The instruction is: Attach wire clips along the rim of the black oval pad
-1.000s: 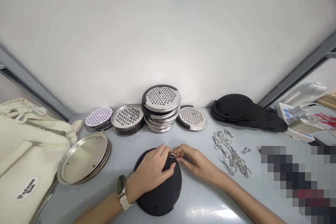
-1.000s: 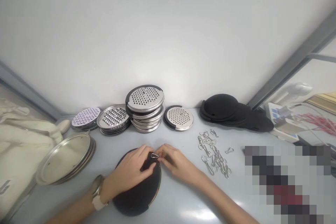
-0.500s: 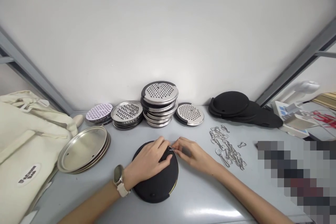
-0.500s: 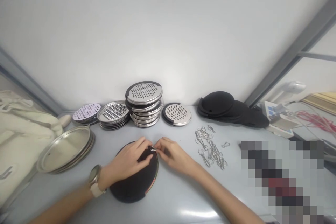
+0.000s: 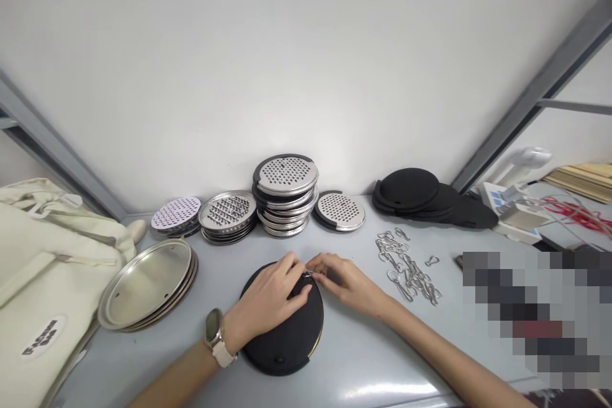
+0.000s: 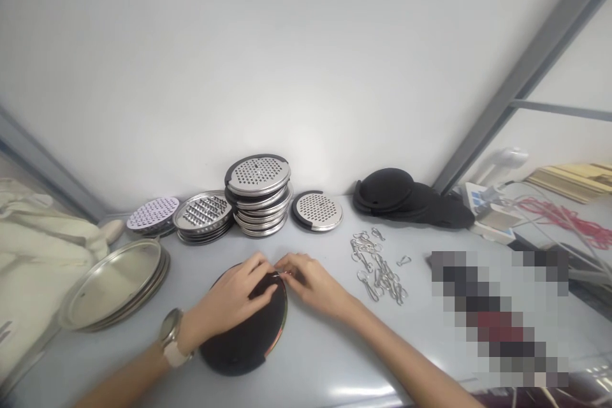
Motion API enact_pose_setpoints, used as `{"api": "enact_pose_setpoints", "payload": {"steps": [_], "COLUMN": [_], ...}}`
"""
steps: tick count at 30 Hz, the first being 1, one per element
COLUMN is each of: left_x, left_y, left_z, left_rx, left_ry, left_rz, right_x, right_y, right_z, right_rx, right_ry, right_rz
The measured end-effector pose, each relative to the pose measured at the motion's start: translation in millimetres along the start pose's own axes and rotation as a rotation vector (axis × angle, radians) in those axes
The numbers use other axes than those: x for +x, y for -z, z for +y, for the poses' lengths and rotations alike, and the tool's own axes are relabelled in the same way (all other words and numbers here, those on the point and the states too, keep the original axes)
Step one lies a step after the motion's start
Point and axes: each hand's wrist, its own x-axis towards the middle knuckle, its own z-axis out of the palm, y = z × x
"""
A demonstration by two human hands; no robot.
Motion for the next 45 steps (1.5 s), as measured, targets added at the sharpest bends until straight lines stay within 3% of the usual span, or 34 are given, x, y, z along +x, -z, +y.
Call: {"api": "enact_pose_setpoints", "payload": {"steps": [10, 26, 35, 45], "left_x": [2, 1, 2, 3], "left_y": [1.1, 0.4, 1.9, 2.3], "left_z": [1, 0, 0, -1], "left_rx": [0.02, -0.008, -0.02, -0.023], "left_ry": [-0.027, 0.027, -0.018, 0.011], "left_rz": [-0.026, -0.016, -0.04, -0.051], "right_x": [0, 0, -1, 0], "right_y": [-3, -5, -4, -5], "right_z": [5, 8, 5, 4], "right_rx": [0.167, 0.216, 0.203, 0.025], "right_ry": [-0.053, -0.083, -0.084, -0.071], "right_rz": [0.026, -0.04, -0.06, -0.069]}}
